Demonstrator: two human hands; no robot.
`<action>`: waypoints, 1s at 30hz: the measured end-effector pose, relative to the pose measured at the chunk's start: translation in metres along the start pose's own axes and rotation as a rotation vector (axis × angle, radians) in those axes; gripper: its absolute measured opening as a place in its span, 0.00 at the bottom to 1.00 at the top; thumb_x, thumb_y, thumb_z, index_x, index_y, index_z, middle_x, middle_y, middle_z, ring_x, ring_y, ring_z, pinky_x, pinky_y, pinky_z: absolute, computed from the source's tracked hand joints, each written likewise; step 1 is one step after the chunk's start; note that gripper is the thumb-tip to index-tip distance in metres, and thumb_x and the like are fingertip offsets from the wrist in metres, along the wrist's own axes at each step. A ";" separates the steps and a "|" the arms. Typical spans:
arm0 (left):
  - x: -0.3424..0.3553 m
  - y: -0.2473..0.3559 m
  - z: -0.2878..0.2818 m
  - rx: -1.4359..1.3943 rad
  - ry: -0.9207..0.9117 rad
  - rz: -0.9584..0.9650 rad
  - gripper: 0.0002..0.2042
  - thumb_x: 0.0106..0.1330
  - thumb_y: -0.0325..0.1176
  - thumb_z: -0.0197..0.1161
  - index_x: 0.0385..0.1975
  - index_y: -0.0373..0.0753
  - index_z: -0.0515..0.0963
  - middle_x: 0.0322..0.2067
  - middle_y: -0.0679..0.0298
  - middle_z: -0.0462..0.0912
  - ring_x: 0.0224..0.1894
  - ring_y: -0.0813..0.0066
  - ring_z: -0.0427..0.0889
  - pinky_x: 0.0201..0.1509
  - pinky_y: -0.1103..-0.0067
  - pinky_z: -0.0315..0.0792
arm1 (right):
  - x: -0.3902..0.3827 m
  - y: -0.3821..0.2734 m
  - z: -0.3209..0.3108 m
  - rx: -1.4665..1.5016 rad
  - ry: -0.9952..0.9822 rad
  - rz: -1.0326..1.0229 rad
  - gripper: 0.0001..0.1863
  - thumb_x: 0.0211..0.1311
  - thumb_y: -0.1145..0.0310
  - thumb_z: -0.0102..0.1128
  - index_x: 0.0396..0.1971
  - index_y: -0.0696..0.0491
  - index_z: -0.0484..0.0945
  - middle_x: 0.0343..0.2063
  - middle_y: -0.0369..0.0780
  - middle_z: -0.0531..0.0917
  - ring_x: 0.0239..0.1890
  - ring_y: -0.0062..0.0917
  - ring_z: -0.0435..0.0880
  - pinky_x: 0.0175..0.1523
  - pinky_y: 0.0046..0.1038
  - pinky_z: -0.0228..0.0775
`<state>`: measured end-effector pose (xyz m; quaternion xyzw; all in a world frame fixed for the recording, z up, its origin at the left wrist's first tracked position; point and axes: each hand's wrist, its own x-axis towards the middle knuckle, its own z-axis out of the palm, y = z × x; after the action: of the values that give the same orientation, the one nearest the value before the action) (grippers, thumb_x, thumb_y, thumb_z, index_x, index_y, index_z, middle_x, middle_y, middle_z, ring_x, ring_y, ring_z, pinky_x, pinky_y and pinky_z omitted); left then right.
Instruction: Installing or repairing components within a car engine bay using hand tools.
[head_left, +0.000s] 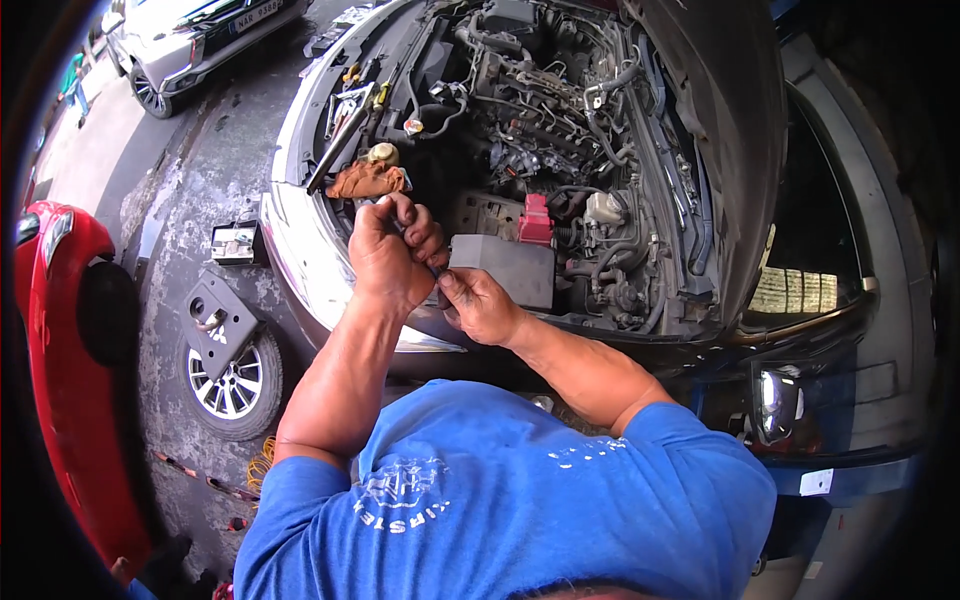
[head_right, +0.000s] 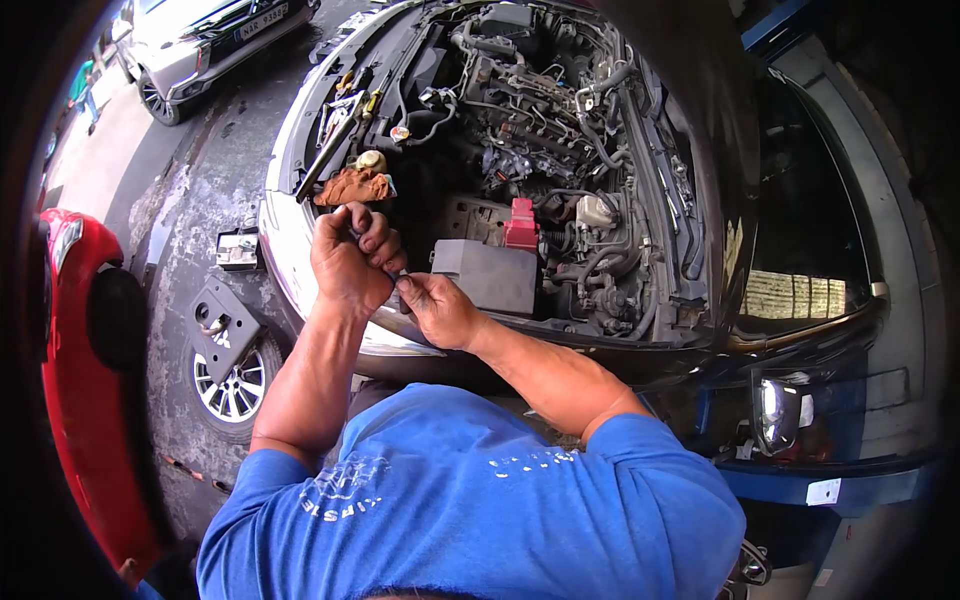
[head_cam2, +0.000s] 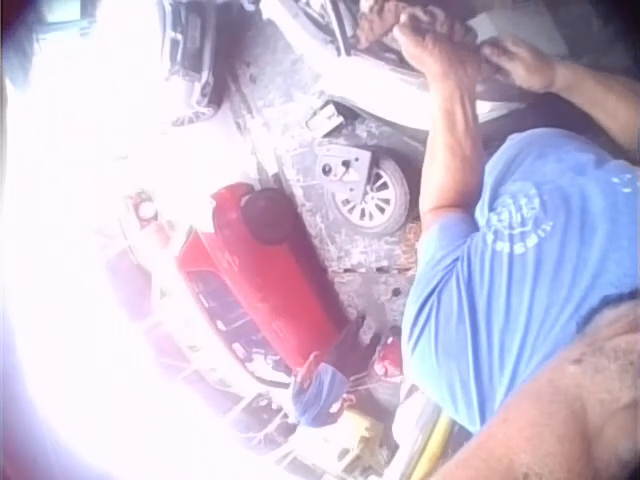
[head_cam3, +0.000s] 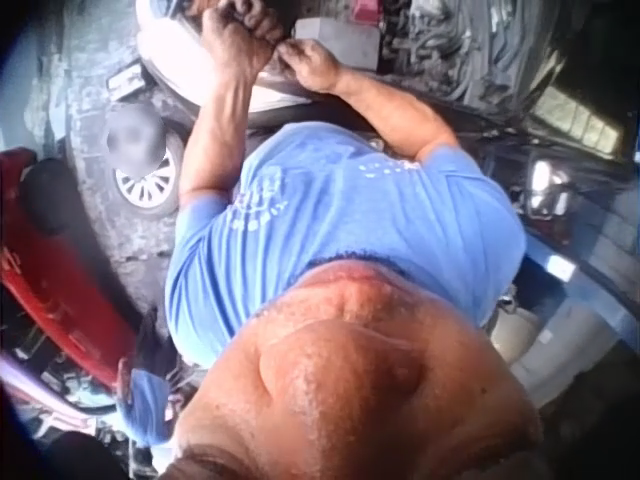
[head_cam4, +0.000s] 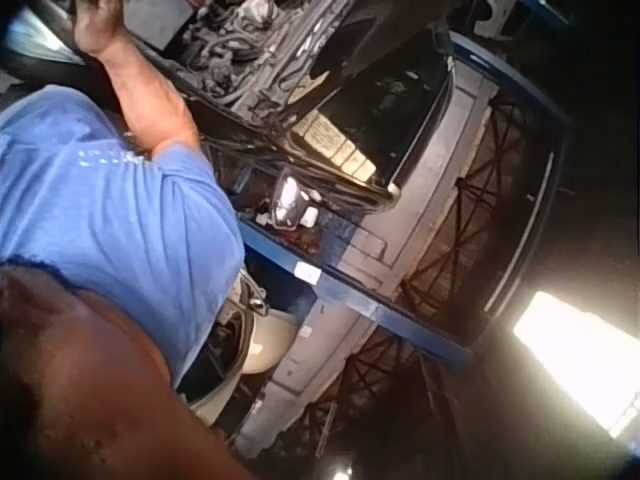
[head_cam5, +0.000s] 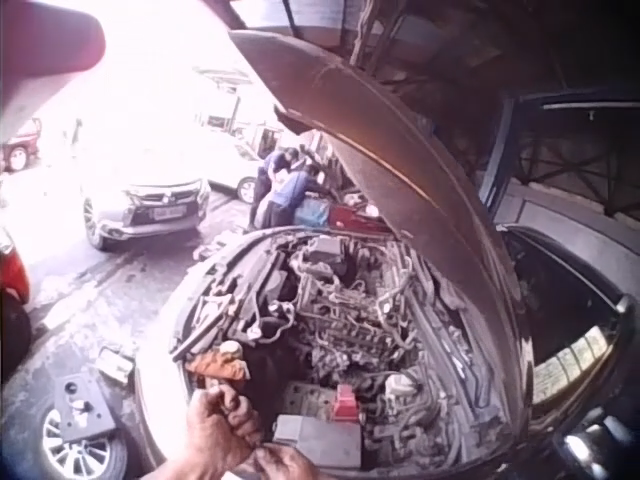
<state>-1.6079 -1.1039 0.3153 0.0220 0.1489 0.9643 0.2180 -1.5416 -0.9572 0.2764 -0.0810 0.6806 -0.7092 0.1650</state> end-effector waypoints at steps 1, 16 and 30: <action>0.009 0.001 -0.008 -0.032 0.057 -0.014 0.12 0.66 0.45 0.45 0.26 0.46 0.67 0.16 0.70 0.61 0.16 0.77 0.58 0.23 0.77 0.55 | 0.008 0.001 0.000 -0.020 -0.005 0.014 0.23 0.73 0.50 0.46 0.25 0.53 0.69 0.15 0.30 0.66 0.18 0.15 0.63 0.24 0.22 0.57; 0.057 0.032 -0.082 -0.329 0.058 0.029 0.11 0.71 0.45 0.47 0.29 0.47 0.64 0.22 0.70 0.64 0.21 0.79 0.61 0.23 0.81 0.58 | 0.072 0.002 0.024 0.289 0.256 0.443 0.23 0.71 0.47 0.49 0.26 0.52 0.68 0.10 0.31 0.60 0.10 0.16 0.59 0.17 0.22 0.54; 0.179 -0.063 -0.111 -0.208 0.506 -0.294 0.10 0.73 0.43 0.47 0.31 0.47 0.65 0.21 0.71 0.64 0.21 0.79 0.61 0.24 0.81 0.58 | 0.085 0.051 -0.086 0.511 0.549 0.501 0.13 0.74 0.58 0.47 0.33 0.51 0.69 0.16 0.32 0.67 0.13 0.15 0.61 0.19 0.19 0.56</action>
<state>-1.7557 -1.0042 0.1871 -0.2629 0.1007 0.9073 0.3122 -1.6437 -0.9066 0.2114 0.3207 0.5009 -0.7879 0.1595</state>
